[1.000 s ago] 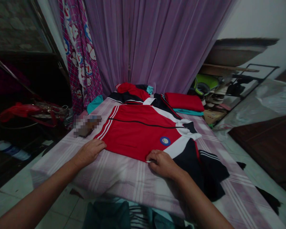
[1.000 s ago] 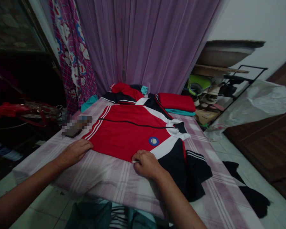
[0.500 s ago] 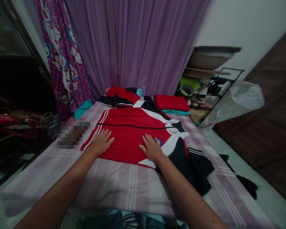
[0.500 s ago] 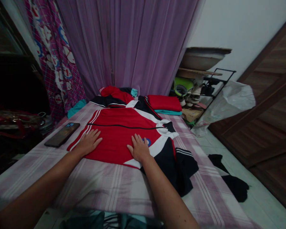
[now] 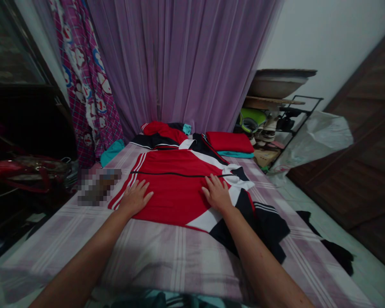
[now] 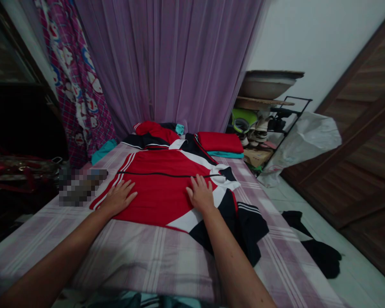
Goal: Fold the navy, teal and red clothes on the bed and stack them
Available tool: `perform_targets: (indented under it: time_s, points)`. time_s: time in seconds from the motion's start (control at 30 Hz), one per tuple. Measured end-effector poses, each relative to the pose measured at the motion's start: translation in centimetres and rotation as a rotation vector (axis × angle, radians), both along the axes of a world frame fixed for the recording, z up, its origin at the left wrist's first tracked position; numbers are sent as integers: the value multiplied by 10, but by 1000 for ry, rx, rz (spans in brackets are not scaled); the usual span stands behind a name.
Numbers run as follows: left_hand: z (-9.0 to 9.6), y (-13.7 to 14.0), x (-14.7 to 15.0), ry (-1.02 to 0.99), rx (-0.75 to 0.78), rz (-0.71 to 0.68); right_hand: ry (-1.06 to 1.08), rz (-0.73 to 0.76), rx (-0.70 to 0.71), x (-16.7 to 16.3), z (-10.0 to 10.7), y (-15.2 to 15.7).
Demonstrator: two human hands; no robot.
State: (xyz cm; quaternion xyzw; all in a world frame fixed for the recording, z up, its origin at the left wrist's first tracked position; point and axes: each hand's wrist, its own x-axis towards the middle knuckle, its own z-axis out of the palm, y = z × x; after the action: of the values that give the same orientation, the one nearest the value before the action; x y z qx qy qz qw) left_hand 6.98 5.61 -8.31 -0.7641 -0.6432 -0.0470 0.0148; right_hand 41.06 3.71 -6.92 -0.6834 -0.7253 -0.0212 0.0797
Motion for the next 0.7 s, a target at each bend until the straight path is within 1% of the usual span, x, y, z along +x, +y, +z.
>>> perform_targets:
  time_s: [0.03, 0.07, 0.1, 0.13, 0.2, 0.23, 0.3, 0.4, 0.53, 0.6, 0.7]
  points:
    - [-1, 0, -1, -6, -7, 6, -4, 82, -34, 1, -1, 4]
    - [-2, 0, -2, -14, -13, 13, -8, 120, -87, 7, -3, 8]
    - [-2, 1, -4, -29, -18, 17, -15, 111, -139, 15, -6, 12]
    - [-3, 2, -6, -50, -22, 21, -26, 65, -178, 26, -8, 15]
    - [-2, 5, -11, -111, -34, 35, -52, -50, -204, 49, -14, 21]
    - [-1, 6, -13, -144, -44, 45, -65, -83, -202, 58, -16, 22]
    - [5, 9, -13, -189, -83, 68, -81, -102, -188, 67, -19, 24]
    - [15, 12, -1, -164, -108, 84, -73, -94, -169, 66, -20, 22]
    - [26, 23, 27, -79, -4, -19, -66, -82, -156, 61, -16, 18]
    - [26, 32, 36, -46, 2, -37, -59, -82, -160, 62, -12, 17]
    - [16, 45, 37, 22, -59, -3, -28, -95, -168, 58, -5, 15]
